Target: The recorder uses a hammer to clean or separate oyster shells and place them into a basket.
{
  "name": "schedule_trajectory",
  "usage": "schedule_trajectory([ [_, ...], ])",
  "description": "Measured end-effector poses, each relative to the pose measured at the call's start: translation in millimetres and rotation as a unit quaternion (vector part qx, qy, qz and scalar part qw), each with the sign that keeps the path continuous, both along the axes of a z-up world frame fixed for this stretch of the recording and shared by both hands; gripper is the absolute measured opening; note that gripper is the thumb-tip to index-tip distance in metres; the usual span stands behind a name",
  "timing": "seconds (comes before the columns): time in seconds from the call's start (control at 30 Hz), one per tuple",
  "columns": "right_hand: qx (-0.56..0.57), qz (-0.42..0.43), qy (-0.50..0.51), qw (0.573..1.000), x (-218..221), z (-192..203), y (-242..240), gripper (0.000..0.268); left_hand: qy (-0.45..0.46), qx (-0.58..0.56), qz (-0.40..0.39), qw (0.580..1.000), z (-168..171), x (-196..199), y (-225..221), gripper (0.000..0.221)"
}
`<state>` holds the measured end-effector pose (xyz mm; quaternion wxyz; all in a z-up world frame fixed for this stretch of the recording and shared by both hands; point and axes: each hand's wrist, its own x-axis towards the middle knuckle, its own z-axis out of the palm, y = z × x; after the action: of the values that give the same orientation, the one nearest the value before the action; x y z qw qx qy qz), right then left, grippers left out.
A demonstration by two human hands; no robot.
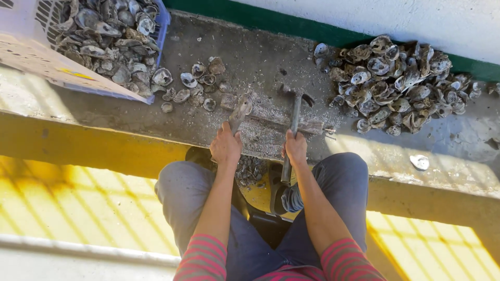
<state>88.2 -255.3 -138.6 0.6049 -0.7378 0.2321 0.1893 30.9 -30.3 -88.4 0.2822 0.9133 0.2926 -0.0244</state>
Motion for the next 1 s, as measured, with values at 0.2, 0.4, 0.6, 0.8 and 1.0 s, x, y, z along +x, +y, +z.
schedule_trajectory([
  [0.2, -0.394, 0.175, -0.077, 0.899, 27.7, -31.7, -17.3, 0.050, 0.065, -0.100, 0.048, 0.992, 10.6, 6.6, 8.7, 0.054],
  [0.4, -0.271, 0.145, 0.051, 0.950, 24.9, 51.5, -1.8, 0.051, 0.002, 0.023, -0.026, 0.999, 10.2, -10.9, 7.5, 0.047],
  [0.6, -0.380, 0.172, -0.070, 0.906, 35.3, 36.1, -9.5, 0.047, -0.101, -0.538, 0.142, 0.825, 40.6, -17.0, 39.5, 0.036],
  [0.8, -0.009, 0.212, -0.166, 0.963, 38.6, 93.3, 10.1, 0.067, -0.032, -0.548, 0.032, 0.835, 87.1, -48.9, 27.9, 0.032],
  [1.0, 0.034, 0.310, -0.276, 0.909, 21.0, 116.1, 31.1, 0.065, 0.013, -0.574, 0.010, 0.819, 86.5, -69.2, 40.8, 0.029],
])
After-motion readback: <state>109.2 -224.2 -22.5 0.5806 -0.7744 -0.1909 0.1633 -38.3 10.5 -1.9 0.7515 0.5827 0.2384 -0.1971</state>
